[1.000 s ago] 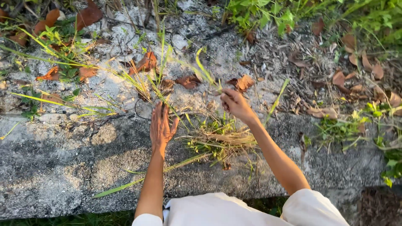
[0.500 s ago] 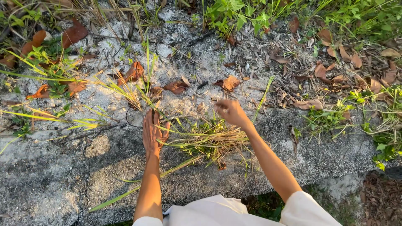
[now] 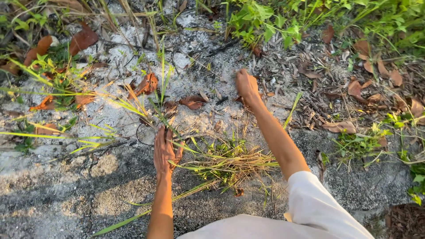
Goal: Pulling weeds and grass from a concrete ledge.
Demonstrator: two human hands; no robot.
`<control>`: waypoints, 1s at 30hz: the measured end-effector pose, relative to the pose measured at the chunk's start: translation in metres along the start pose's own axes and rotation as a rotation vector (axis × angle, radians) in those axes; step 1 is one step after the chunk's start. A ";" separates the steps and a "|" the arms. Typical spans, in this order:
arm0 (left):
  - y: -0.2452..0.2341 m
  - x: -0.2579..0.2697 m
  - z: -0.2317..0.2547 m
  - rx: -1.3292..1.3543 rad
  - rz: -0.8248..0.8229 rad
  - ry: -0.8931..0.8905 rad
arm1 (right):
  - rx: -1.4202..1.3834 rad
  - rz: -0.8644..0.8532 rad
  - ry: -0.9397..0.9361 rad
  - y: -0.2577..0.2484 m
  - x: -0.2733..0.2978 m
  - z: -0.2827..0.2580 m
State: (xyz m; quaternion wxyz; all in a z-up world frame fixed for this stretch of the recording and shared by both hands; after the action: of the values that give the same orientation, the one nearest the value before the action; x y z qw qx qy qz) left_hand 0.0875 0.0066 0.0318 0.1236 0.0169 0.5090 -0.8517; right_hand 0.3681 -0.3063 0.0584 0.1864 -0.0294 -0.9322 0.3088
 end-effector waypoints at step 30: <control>-0.002 0.001 -0.001 0.004 0.018 0.017 | 0.367 0.353 -0.699 0.009 -0.012 0.004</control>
State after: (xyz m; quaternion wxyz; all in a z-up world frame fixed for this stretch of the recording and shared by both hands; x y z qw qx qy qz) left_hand 0.0859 0.0088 0.0331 0.1270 0.0289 0.5081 -0.8514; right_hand 0.3769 -0.3033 0.0462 -0.1943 -0.0484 -0.8495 0.4881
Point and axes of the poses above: each hand's wrist, its own x-axis away from the middle knuckle, its own y-axis out of the palm, z = x × y, the point moved 8 cm from there along -x, towards the middle knuckle, and after that the axes turned 3 degrees about z, right-handed, at the moved point
